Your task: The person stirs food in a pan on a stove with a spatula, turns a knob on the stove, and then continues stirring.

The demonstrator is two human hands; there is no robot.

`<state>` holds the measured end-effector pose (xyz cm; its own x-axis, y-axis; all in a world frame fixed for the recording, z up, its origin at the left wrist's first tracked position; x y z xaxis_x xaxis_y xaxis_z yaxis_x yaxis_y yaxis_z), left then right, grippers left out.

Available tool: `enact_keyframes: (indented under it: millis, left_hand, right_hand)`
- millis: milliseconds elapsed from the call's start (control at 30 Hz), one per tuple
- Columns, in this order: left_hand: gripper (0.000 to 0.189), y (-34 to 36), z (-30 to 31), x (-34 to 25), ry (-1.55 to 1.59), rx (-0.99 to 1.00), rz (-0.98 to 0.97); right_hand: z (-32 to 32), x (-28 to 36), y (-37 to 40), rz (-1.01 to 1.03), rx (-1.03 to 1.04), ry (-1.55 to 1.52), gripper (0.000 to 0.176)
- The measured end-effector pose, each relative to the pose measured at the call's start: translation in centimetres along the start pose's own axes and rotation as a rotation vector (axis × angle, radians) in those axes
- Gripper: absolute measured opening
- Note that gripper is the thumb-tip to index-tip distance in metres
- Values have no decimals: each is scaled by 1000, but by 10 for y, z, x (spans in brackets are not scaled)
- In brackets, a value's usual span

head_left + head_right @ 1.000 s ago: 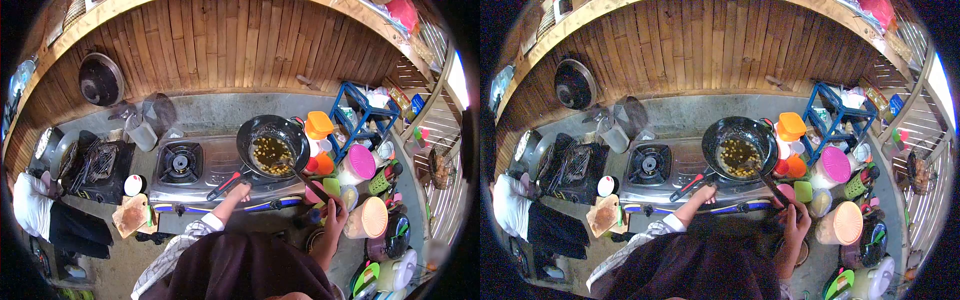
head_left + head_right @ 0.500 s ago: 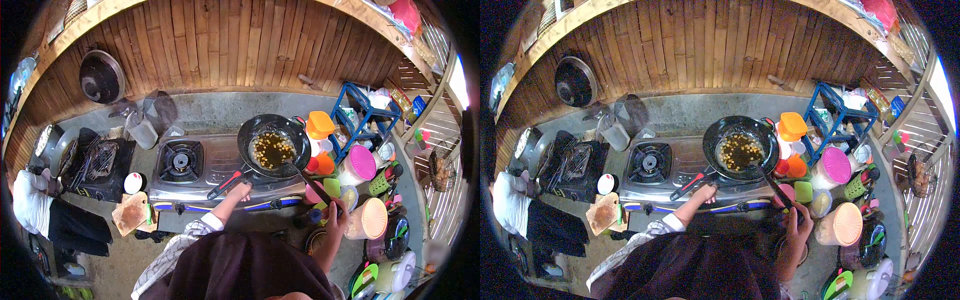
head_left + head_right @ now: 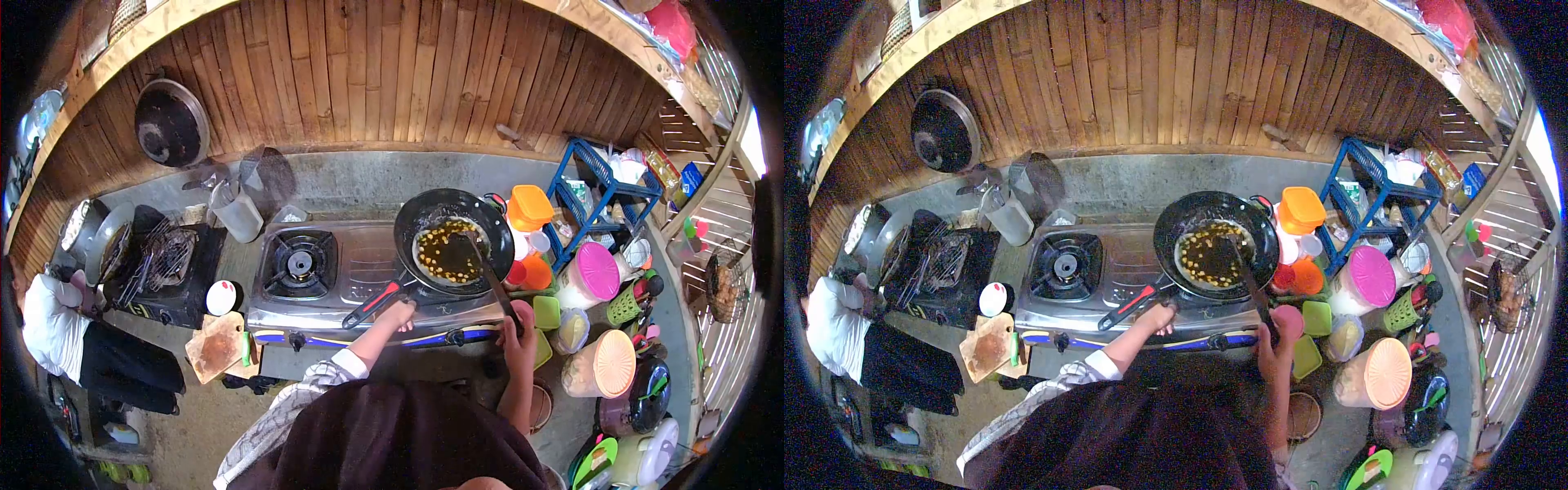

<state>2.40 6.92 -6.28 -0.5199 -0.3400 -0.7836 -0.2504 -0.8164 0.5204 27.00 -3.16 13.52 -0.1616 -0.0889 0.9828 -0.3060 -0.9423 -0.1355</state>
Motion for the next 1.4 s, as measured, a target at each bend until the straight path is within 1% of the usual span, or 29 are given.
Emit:
enact_keyframes:
  millis: [67,100,200,233,367,433,567,667,700,733,800,833,867,933,1000,1067,1100,1167,1233,1267,1333,1400]
  left_hand:
    - [48,3,2,1,6,-10,50]
    - [48,3,2,1,5,-9,48]
    - [47,1,1,2,1,-10,49]
    - [47,0,1,3,23,-11,45]
    - [47,5,3,1,34,-16,52]
    - [47,7,3,0,32,-14,66]
    - [48,4,0,1,7,25,66]
    - [49,11,2,-7,23,25,49]
    - [49,9,2,-5,20,26,48]
    - [49,6,2,-2,28,12,48]
    - [49,2,0,1,34,5,47]
    - [56,1,0,3,9,6,57]
    - [64,0,0,5,-15,6,66]
    - [64,3,0,3,-17,19,64]
    - [50,3,3,2,6,-3,44]
    - [52,5,2,3,-5,0,53]
    - [53,5,3,4,-2,-10,58]
    - [53,6,2,4,1,-16,64]
    - [53,8,3,0,7,-22,23]
    - [53,9,3,0,10,-20,23]
    - [53,15,4,-7,33,-21,0]
    - [53,24,7,-15,23,-17,0]
  right_hand:
    - [-16,2,-1,-3,17,-45,30]
    - [-22,-15,-8,31,79,-42,33]
    - [-38,-25,-14,22,105,-12,35]
    - [-42,-25,-15,75,107,7,36]
    - [-48,-20,-7,8,131,-71,36]
    - [-42,-26,-3,-84,100,-75,35]
    - [-22,-23,3,-28,46,-42,31]
    - [-3,3,13,-19,-51,35,26]
    - [2,4,14,1,-96,-23,23]
    - [6,6,16,-1,-101,-24,23]
    - [19,13,23,-71,-130,-113,17]
    - [24,21,26,-60,-182,-104,15]
    - [28,22,28,-59,-187,-101,15]
    - [39,24,31,-30,-201,-160,14]
    - [47,27,33,-10,-189,-154,13]
    - [57,43,40,7,-263,-42,13]
    - [62,46,42,18,-273,-44,13]
    - [67,58,50,0,-268,-50,13]
    - [68,77,58,-37,-264,-54,15]
    - [71,78,59,-37,-264,-52,15]
    - [81,79,61,-27,-274,52,15]
    - [85,78,61,-26,-241,74,15]
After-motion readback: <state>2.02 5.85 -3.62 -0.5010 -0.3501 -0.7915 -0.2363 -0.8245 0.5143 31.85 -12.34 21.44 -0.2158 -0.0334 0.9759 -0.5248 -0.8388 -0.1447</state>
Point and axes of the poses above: each hand's wrist, its own y-axis away from the middle knuckle, its own z-axis out of the back of the hand, x = y × z, the point moved 9 cm from there along -y, towards the middle knuckle, and after that the axes turned 5 degrees about -z, right-handed, at the moved point
